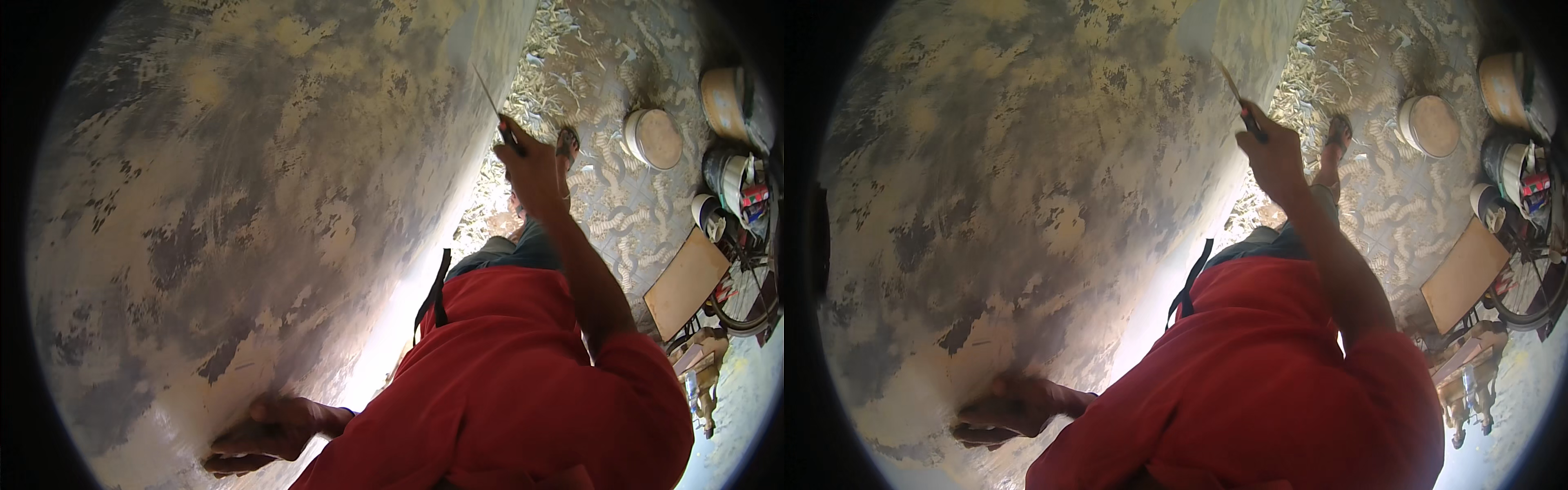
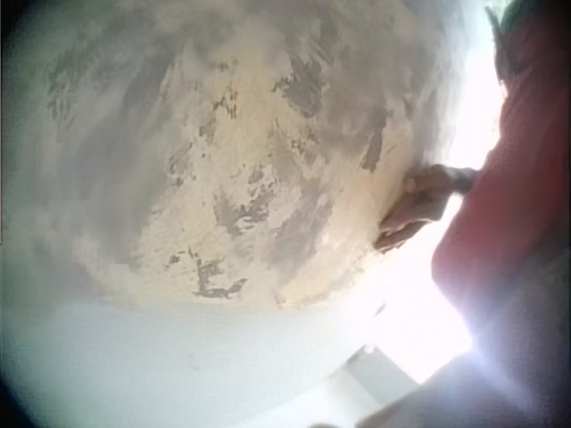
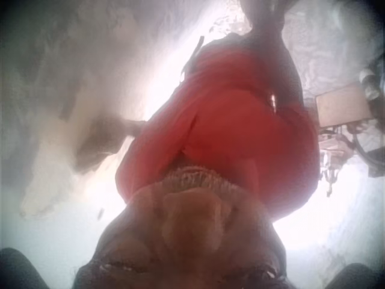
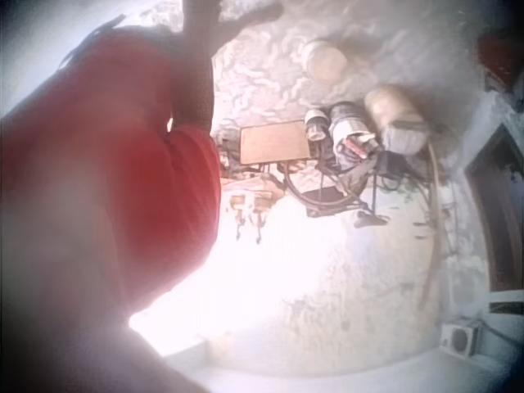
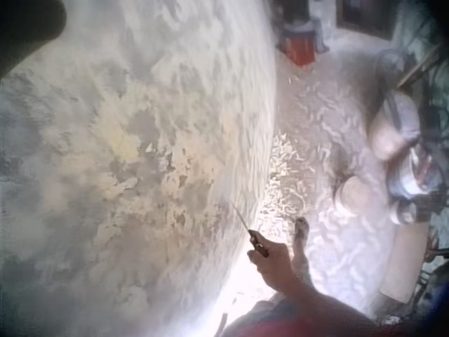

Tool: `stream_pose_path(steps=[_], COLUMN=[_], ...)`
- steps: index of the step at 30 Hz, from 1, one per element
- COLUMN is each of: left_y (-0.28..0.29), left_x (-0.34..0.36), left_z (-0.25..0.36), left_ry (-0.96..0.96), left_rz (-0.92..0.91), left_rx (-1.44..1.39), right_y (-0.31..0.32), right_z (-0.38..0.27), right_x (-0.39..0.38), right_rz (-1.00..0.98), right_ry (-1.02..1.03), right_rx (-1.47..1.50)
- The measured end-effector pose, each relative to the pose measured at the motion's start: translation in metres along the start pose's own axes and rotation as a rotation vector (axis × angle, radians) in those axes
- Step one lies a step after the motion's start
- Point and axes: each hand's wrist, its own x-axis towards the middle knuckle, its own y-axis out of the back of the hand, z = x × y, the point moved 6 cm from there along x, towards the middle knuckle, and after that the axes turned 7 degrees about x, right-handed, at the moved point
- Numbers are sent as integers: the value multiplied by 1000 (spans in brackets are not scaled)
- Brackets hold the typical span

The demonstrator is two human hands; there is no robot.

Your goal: The person uses a trowel to apply and smooth plaster on a wall. The person repeatedly scrapes and spreads the material across the surface, working from a low-angle perspective.

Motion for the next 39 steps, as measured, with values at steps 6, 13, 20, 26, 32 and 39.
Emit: stream_pose_path(steps=[6,13,20,26,32,39], left_y=[1,-1,-2,0,-2,0], left_x=[2,6,0,-2,4,2], left_z=[-1,7,3,-2,0,3], left_ry=[-20,-40,11,7,-33,-18], left_rz=[13,-64,-68,15,-28,-29], left_rx=[-53,13,34,40,20,56], right_y=[-21,-14,-18,-11,-20,-30], right_z=[-25,-17,-54,-35,-46,-52], right_x=[-13,-35,32,-43,-17,-27], right_rz=[-90,-53,-14,-74,-121,-129], right_ry=[91,-42,36,10,-12,71], right_rx=[-67,4,265,70,137,113])
